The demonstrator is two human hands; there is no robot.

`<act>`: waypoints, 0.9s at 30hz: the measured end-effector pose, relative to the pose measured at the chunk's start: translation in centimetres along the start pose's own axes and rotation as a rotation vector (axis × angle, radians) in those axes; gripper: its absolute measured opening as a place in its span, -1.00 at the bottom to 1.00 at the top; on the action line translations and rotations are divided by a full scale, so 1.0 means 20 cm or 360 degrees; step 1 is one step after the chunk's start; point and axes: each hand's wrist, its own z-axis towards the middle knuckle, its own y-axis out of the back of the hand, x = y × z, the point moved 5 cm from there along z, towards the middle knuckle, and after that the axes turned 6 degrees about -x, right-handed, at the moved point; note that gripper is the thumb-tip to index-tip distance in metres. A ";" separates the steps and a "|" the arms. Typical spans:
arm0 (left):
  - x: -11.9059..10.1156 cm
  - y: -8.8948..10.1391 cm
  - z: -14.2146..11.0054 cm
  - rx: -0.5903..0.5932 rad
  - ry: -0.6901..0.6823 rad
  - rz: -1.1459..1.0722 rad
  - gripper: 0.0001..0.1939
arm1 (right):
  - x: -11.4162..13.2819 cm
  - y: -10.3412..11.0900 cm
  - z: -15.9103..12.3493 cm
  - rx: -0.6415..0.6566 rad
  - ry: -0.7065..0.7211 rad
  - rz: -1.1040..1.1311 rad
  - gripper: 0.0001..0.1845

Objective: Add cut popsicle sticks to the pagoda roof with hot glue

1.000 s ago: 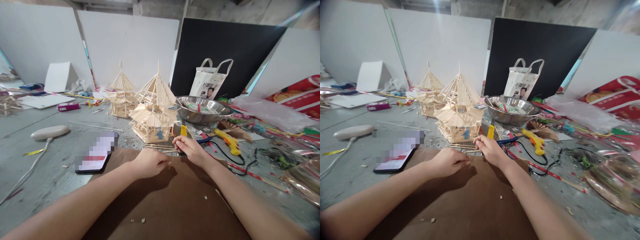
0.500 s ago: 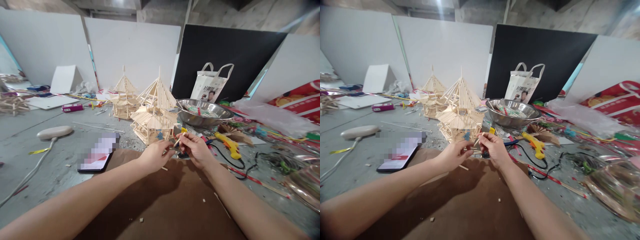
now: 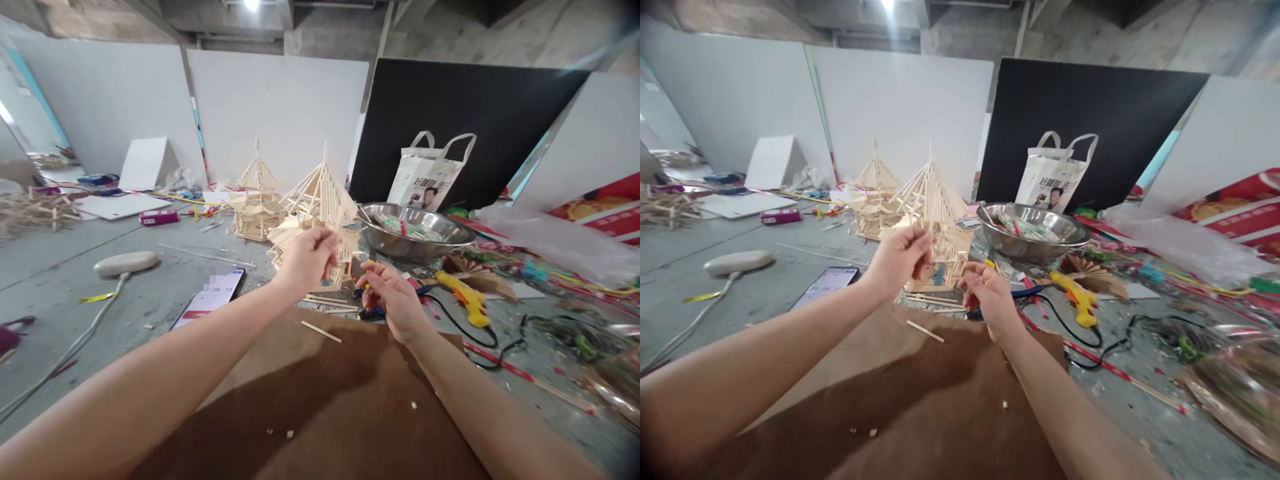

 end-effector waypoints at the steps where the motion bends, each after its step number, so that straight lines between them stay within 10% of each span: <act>1: 0.01 0.03 0.02 -0.0133 -0.0006 -0.0099 -0.82 | -0.02 -0.01 0.00 0.0038 -0.0016 -0.0066 -0.70; 16: 0.03 0.02 0.11 -0.0712 0.0379 -0.0424 -0.79 | -0.12 -0.06 -0.02 0.0210 -0.0134 -0.0382 -0.76; 27: 0.07 -0.02 0.14 -0.0765 0.0501 -0.0573 -0.79 | -0.13 -0.06 -0.02 0.0266 -0.0096 -0.0461 -0.75</act>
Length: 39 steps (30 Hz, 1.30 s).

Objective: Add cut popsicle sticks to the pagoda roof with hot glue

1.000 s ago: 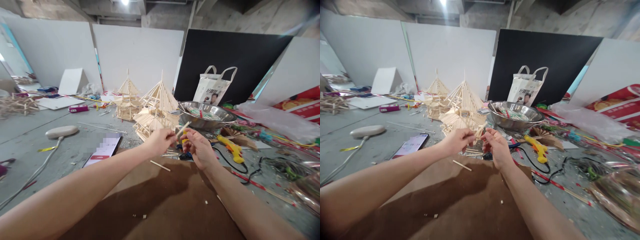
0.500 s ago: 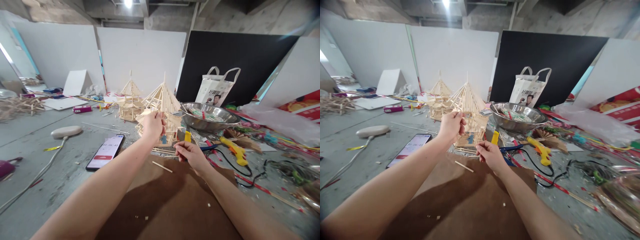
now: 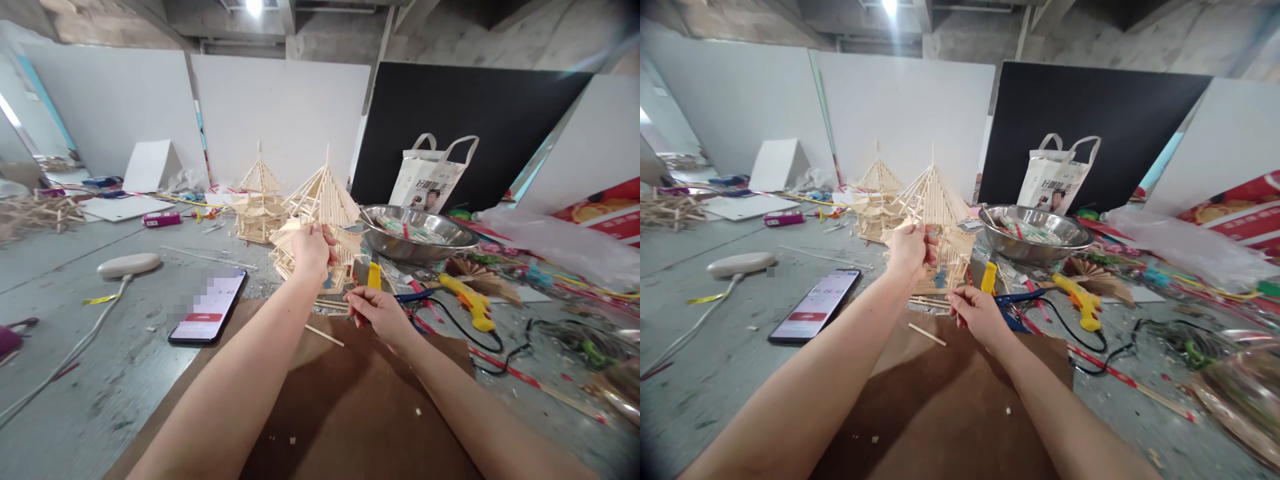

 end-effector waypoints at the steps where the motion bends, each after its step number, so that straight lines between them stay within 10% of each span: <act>1: 0.00 0.00 0.00 -0.0001 0.0010 -0.0015 -0.79 | 0.00 0.00 0.00 0.0001 0.0006 -0.0011 -0.76; 17: 0.00 -0.01 0.02 0.0000 0.0076 -0.0178 -0.78 | 0.02 0.01 0.00 -0.0067 0.0100 -0.0195 -0.74; 26: 0.00 -0.03 0.00 0.0037 0.0211 -0.0255 -0.78 | 0.37 0.21 0.12 -0.0631 0.0748 -0.0627 -0.77; 39: 0.04 -0.04 0.02 0.0009 0.0043 -0.0404 -0.84 | 0.66 -0.11 0.32 -0.0512 0.1601 -0.1839 -0.65</act>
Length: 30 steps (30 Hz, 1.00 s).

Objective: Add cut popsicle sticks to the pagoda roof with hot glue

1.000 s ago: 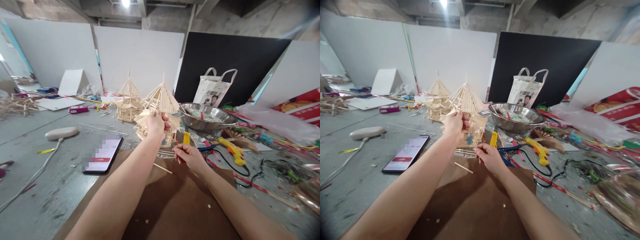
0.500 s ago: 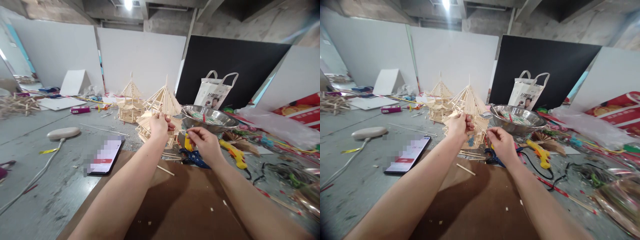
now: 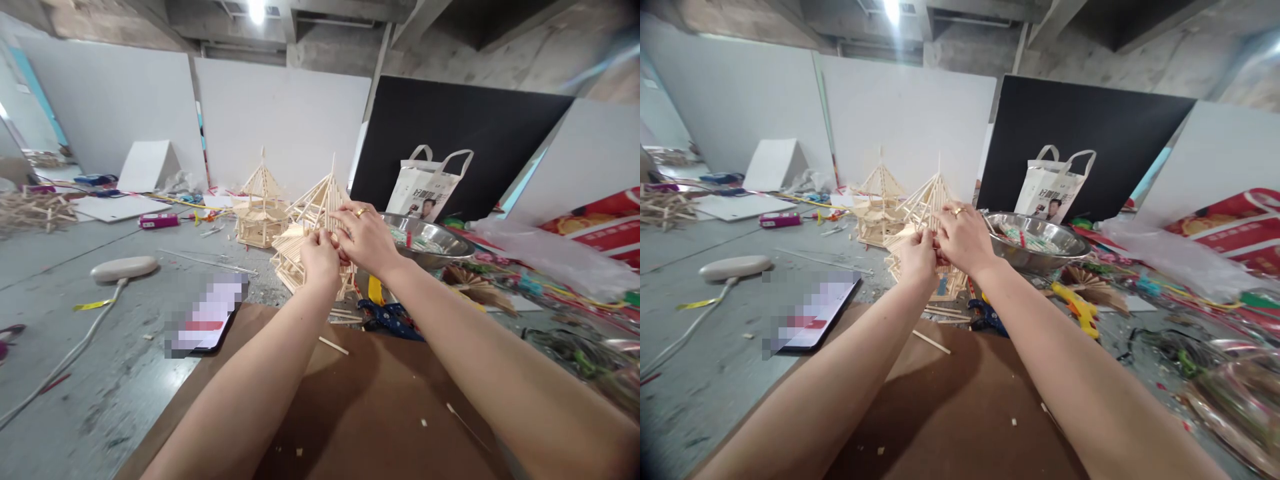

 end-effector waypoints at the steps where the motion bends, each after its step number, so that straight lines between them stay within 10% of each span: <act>1: 0.00 0.00 0.00 -0.0008 -0.0024 -0.0023 -0.84 | 0.00 -0.01 0.01 0.0024 0.0008 -0.0017 -0.64; 30: 0.03 0.01 0.01 -0.0036 0.0045 -0.0330 -0.79 | 0.00 -0.05 0.00 0.0101 0.0057 -0.0072 -0.62</act>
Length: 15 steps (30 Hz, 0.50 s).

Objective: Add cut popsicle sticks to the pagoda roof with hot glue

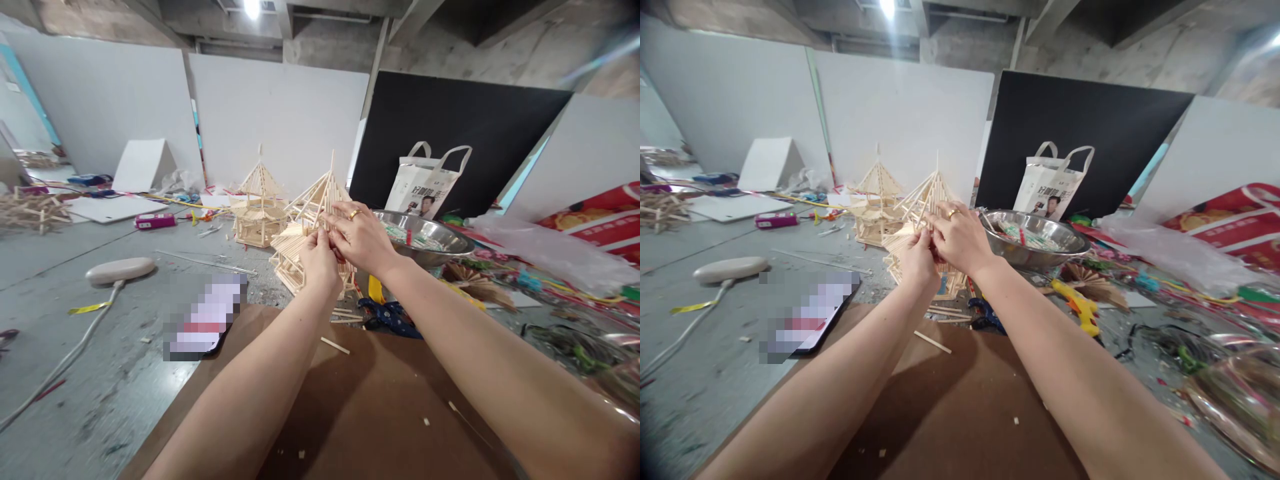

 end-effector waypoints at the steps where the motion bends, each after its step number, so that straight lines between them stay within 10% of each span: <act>1: 0.00 0.00 0.00 0.0004 -0.0004 -0.0013 -0.79 | 0.00 0.00 0.00 -0.0003 0.0005 -0.0002 -0.62; 15: 0.00 0.01 0.00 -0.0040 -0.0034 0.0116 -0.86 | 0.03 0.01 0.01 0.0078 0.0163 -0.0145 -0.60</act>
